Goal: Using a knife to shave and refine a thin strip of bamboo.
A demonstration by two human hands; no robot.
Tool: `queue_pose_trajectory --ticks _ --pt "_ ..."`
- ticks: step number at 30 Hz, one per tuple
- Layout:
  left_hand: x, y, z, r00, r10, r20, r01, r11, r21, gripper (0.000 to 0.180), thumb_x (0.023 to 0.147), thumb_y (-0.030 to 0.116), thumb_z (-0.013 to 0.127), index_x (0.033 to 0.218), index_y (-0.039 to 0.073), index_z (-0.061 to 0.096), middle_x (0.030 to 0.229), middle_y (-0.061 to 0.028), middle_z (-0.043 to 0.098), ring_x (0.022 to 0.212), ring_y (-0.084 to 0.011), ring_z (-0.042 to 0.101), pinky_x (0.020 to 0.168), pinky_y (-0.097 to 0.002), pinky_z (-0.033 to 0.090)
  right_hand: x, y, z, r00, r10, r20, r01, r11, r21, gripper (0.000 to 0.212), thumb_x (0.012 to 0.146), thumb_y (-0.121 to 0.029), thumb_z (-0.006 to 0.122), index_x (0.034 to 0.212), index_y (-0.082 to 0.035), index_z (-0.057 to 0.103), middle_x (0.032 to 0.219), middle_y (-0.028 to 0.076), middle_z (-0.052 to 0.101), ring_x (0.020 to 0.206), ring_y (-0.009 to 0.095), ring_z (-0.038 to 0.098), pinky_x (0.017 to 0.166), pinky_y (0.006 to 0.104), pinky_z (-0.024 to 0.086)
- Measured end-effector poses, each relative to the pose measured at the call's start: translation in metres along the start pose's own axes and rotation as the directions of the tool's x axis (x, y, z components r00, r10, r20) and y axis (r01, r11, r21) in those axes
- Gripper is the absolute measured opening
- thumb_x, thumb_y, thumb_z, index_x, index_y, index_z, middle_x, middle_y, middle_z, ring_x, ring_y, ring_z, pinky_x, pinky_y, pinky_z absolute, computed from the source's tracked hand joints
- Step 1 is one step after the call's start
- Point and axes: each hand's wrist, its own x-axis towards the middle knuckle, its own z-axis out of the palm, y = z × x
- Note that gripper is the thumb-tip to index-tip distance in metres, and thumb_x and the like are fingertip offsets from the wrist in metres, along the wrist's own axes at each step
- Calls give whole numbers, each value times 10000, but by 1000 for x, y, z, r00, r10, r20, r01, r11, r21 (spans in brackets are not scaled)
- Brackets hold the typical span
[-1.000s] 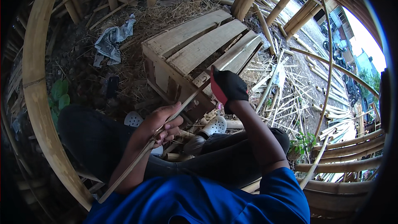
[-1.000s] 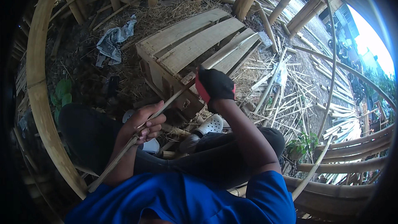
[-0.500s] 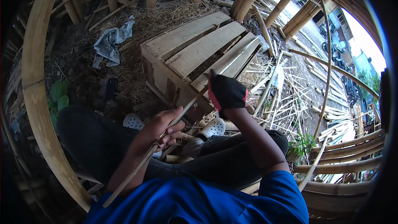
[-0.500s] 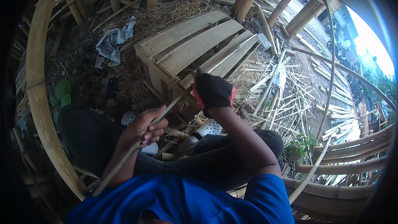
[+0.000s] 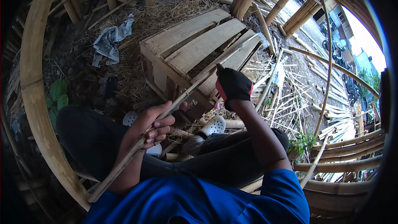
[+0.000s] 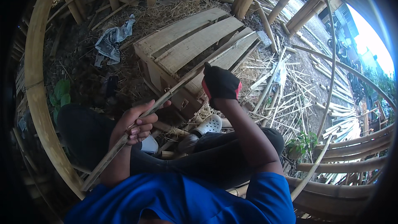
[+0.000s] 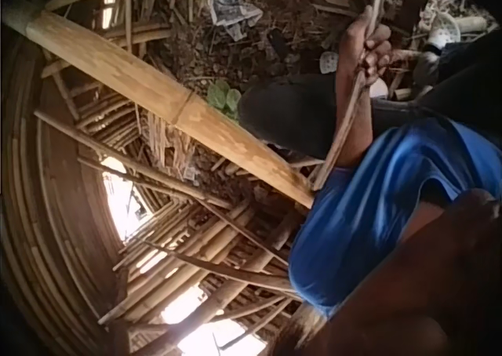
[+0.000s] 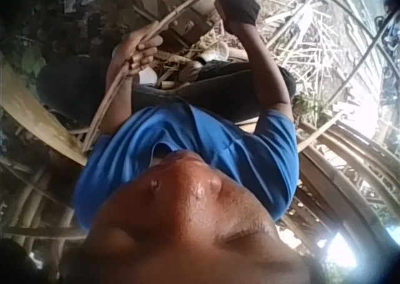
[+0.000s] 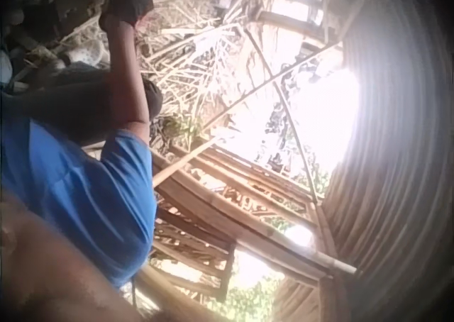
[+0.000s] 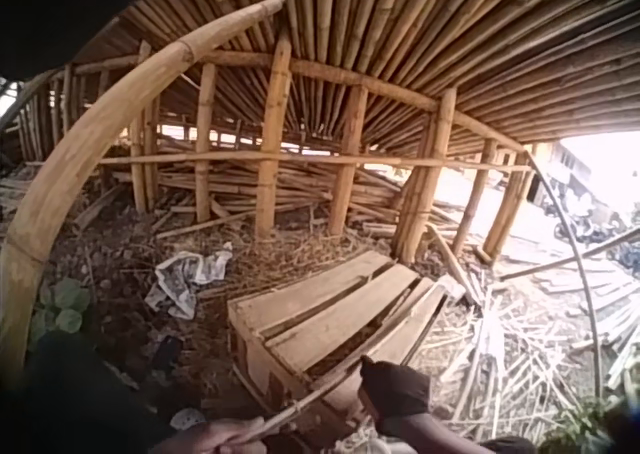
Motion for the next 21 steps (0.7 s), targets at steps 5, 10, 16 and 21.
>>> queue_pose_trajectory --ticks 5,10,16,21 --pt "10 -12 19 995 32 -94 -26 998 63 494 1131 357 385 1498 31 429 546 78 360 331 -1 369 301 -167 342 37 34 -14 979 143 144 -168 969 181 687 1061 -588 330 976 -73 776 996 244 728 974 443 700 860 516 535" --pt "12 -15 6 996 4 -93 6 994 106 499 1133 383 371 1494 47 441 559 71 356 351 -14 378 326 -182 349 24 7 -7 989 24 143 -50 982 181 714 1037 -641 345 1018 -73 778 1047 260 720 1056 438 689 903 500 534" --pt "17 -14 2 995 3 -103 8 994 106 499 1136 363 365 1497 24 430 542 82 351 337 -6 368 313 -170 352 9 -13 -4 986 -19 168 -2 992 123 640 1062 -577 323 1015 -129 777 1087 191 743 1038 411 705 902 503 540" --pt "13 -16 4 995 20 -97 -13 997 76 498 1136 367 367 1496 28 430 544 83 348 337 -7 373 309 -176 345 31 8 -14 993 62 104 -73 992 100 671 1058 -585 323 1013 -91 775 962 217 744 941 430 716 844 522 553"
